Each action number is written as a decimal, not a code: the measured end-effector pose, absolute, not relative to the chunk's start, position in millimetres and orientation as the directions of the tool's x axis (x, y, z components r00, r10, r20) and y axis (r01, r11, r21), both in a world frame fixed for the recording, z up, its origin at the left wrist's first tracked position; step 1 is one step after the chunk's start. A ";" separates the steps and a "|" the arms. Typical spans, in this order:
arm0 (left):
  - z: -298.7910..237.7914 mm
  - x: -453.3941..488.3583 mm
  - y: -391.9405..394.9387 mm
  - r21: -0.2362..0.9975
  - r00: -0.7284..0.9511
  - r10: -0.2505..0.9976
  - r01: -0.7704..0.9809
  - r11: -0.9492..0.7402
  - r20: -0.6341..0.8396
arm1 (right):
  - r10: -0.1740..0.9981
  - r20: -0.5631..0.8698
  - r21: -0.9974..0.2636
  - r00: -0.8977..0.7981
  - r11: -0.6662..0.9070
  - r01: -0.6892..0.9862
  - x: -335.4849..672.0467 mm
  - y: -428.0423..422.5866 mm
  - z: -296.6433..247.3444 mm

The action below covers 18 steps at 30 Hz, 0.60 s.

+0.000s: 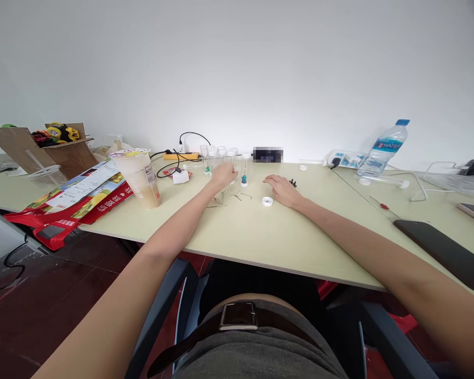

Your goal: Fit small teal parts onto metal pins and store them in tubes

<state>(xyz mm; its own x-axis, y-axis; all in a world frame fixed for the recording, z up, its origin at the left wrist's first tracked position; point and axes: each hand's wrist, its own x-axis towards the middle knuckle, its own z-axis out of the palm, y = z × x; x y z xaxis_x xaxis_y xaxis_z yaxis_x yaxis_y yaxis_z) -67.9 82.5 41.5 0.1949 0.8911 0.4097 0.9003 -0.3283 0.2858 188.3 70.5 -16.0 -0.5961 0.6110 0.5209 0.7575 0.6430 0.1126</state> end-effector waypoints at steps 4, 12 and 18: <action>59.1 -98.5 80.5 0.405 0.424 0.889 0.792 -0.457 0.174 | 0.594 0.584 0.077 -0.554 0.639 0.766 185.7 66.7 -15.1; 30.0 -104.7 84.6 0.143 0.454 0.886 0.875 -0.463 0.094 | 0.610 0.692 -0.123 -0.386 0.627 0.770 196.9 51.9 -15.1; 20.4 -90.0 81.6 0.002 0.550 0.822 0.831 -0.556 0.147 | 0.600 0.756 -0.260 -0.262 0.643 0.720 202.6 40.1 -9.8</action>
<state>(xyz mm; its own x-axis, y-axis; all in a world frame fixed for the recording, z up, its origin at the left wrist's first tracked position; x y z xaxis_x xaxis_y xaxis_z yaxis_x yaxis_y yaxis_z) -90.0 81.6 20.4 0.5497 0.8223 0.1469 0.8312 -0.5560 0.0017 202.6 40.1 -9.8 -0.2621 0.5999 0.7560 0.7205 0.6428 -0.2603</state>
